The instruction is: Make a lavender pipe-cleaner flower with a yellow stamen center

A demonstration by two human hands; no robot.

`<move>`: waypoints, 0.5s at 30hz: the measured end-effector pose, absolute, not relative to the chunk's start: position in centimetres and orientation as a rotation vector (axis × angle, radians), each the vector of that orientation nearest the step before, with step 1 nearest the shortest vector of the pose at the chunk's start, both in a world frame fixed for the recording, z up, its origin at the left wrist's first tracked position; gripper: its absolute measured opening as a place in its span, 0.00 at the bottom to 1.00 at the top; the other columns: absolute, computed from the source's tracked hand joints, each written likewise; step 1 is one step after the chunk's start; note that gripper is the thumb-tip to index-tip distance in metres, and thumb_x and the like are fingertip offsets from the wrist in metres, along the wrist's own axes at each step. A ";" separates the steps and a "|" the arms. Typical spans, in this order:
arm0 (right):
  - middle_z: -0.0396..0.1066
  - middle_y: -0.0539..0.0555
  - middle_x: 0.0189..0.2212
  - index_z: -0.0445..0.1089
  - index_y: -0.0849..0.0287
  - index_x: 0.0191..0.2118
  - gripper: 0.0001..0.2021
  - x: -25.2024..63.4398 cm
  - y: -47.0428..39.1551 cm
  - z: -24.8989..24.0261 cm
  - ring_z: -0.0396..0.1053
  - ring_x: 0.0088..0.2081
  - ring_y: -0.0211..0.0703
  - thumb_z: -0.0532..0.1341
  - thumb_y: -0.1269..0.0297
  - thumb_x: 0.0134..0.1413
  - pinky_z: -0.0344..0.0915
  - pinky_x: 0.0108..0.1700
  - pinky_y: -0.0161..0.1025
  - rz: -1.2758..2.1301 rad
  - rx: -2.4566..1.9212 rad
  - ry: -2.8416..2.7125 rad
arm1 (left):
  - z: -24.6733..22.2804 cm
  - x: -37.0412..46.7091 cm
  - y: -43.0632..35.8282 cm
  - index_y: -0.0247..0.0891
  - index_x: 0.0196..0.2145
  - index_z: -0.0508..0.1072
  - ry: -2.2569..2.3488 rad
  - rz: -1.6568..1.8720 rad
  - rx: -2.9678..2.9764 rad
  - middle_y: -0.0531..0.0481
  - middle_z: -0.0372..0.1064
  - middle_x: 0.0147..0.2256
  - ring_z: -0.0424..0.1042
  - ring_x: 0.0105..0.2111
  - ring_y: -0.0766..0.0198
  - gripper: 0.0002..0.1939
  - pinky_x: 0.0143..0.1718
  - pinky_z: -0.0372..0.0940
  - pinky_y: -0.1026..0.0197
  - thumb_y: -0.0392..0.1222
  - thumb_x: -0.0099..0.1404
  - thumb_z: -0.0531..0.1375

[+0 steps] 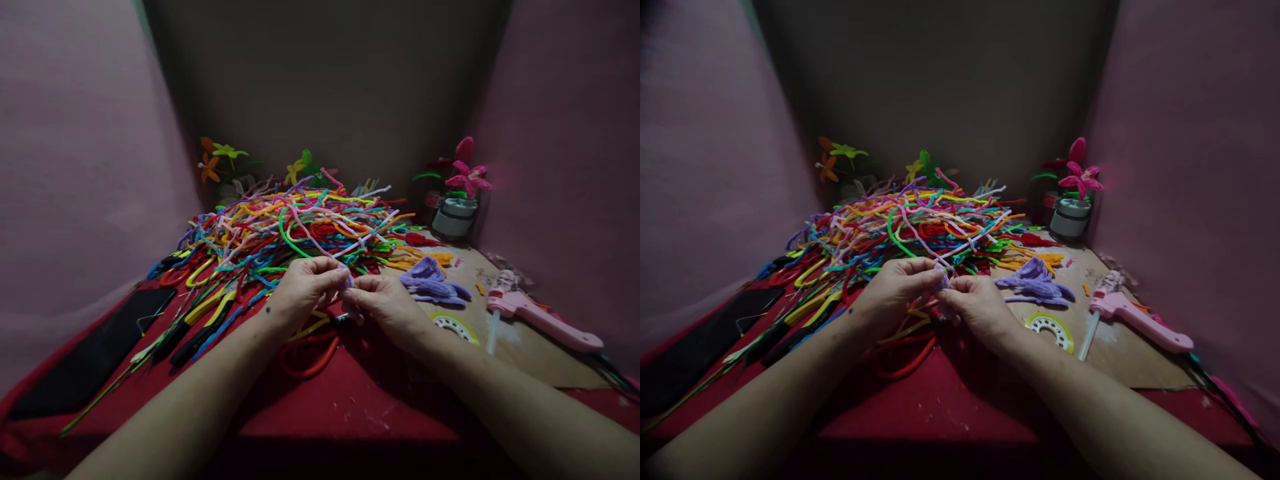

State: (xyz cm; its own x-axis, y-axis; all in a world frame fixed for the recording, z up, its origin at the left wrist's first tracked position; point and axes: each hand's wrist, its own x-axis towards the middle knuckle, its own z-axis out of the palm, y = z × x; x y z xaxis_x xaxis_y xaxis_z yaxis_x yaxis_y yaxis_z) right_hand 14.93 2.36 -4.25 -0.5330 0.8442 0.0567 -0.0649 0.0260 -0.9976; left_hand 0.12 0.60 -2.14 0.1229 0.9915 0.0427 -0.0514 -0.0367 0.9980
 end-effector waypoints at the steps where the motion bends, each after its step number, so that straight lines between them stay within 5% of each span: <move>1: 0.62 0.47 0.14 0.65 0.63 0.18 0.12 14.9 2.3 -4.2 0.56 0.17 0.30 0.61 0.62 0.45 0.53 0.22 0.31 1.614 -0.826 -1.569 | -2.1 0.1 0.6 0.31 0.26 0.70 1.059 1.166 1.253 0.53 0.63 0.21 0.57 0.17 0.76 0.10 0.17 0.51 0.71 0.43 0.54 0.61; 15: 0.61 0.46 0.11 0.66 0.63 0.19 0.09 15.0 2.4 -4.4 0.53 0.13 0.28 0.62 0.64 0.42 0.49 0.16 0.29 1.716 -0.884 -1.499 | -2.2 0.5 0.4 0.34 0.26 0.69 1.069 0.997 1.270 0.53 0.67 0.21 0.66 0.19 0.70 0.08 0.20 0.59 0.68 0.43 0.53 0.60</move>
